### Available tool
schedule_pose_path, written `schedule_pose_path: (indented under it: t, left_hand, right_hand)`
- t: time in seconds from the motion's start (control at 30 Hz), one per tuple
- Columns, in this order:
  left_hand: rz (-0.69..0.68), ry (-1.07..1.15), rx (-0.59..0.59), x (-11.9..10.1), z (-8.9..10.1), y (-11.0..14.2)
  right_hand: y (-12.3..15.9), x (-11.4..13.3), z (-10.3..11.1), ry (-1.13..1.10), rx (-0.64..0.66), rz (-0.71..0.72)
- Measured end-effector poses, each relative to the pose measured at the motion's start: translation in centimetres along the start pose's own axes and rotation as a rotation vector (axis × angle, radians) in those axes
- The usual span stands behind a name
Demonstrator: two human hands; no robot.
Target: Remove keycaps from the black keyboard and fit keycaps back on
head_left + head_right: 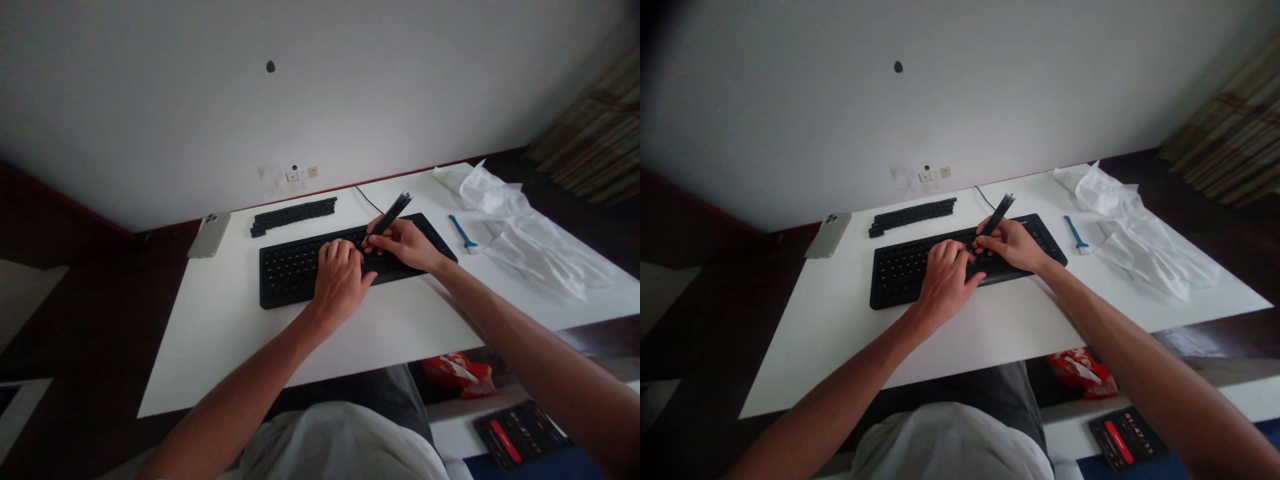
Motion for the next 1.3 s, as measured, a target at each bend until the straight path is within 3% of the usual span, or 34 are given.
schedule_pose_path:
  t: [0.67,0.93,1.1,1.3]
  left_hand:
    - [0.008,-0.035,-0.008,-0.5,0.5,0.3]
    - [-0.013,-0.042,-0.02,0.1,2.7,0.7]
    - [-0.018,-0.016,0.026,1.2,2.4,0.5]
    - [-0.047,-0.013,0.056,0.5,1.7,0.8]
  right_hand:
    - [0.4,-0.1,-0.7,0.049,0.123,-0.056]
    - [1.0,1.6,-1.1,0.367,0.216,0.082]
    - [1.3,2.6,-1.9,0.483,0.286,0.155]
    - [1.2,2.7,-1.9,0.437,0.345,0.163]
Point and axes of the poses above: each hand's wrist, its own y-axis away from the middle knuckle, its own z-axis out of the back of the hand, x = y × z, the point moved 5 cm from there along -y, towards the middle knuckle, and after that the axes turned 8 degrees about -y, right-handed, at the moved point
